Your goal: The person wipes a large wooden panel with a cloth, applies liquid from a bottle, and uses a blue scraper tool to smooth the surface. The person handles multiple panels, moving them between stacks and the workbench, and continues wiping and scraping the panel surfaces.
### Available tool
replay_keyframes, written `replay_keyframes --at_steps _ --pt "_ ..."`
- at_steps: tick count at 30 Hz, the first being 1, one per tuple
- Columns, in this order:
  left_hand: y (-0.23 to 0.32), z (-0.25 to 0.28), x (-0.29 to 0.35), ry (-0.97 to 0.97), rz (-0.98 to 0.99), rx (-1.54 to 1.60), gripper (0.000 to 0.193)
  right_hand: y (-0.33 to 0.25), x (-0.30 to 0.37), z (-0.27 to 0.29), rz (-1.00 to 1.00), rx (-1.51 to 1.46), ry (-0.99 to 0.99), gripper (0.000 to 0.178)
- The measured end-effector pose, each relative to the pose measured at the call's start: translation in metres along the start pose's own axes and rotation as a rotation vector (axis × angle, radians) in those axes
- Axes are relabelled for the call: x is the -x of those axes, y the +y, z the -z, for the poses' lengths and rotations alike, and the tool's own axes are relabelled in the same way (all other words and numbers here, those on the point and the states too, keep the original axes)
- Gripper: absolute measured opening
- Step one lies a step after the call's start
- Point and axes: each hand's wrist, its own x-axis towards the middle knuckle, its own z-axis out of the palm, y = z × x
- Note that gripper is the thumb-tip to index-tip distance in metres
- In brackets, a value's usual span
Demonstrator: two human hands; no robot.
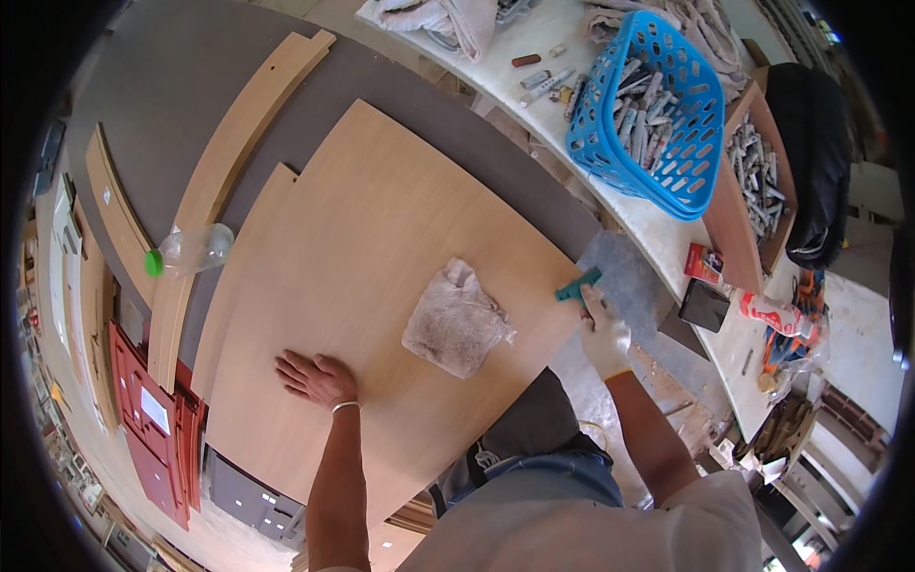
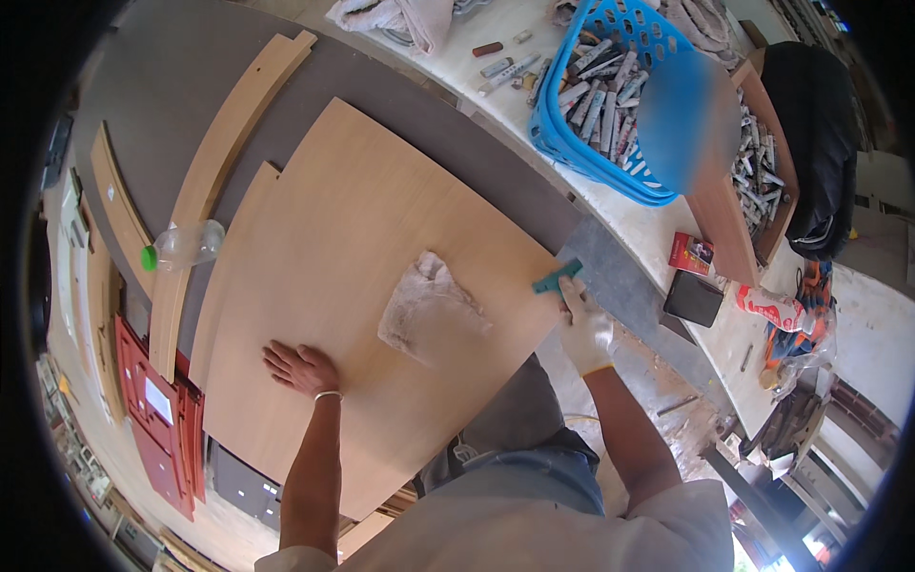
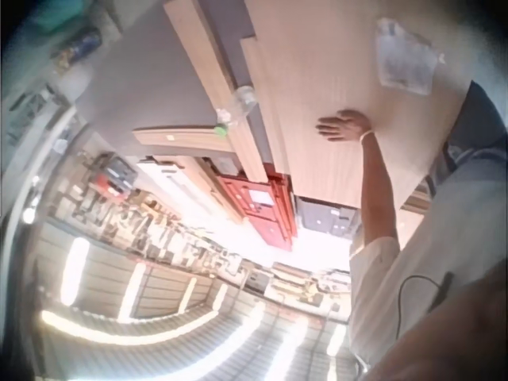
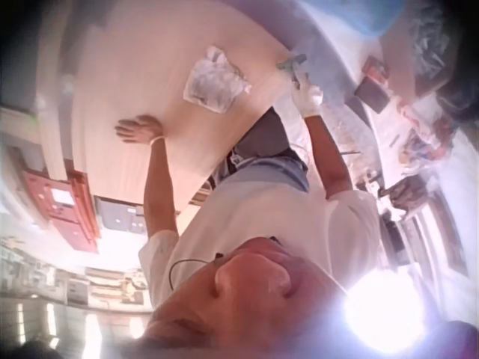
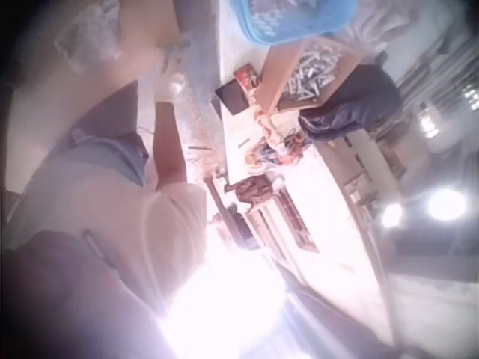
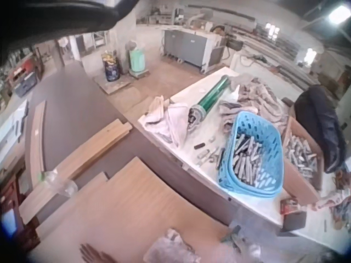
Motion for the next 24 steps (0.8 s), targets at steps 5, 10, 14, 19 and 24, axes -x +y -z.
replay_keyframes --at_steps 5,10,14,19,24 --pt "-0.003 0.000 0.000 -0.009 0.017 -0.027 0.069 -0.051 -0.068 0.000 0.098 0.140 -0.114 0.054" --pt "0.004 0.003 -0.002 -0.009 0.005 -0.021 0.071 -0.130 -0.144 -0.008 0.208 0.293 -0.171 0.053" --pt "0.003 0.006 -0.001 -0.015 -0.013 0.013 0.072 -0.190 -0.201 -0.019 0.347 0.289 -0.138 0.051" --pt "0.005 0.012 -0.001 0.013 -0.028 0.026 0.072 -0.252 -0.256 -0.034 0.512 0.290 -0.059 0.046" --pt "0.007 0.014 -0.003 -0.012 -0.011 0.049 0.072 -0.300 -0.303 -0.039 0.605 0.337 -0.089 0.048"
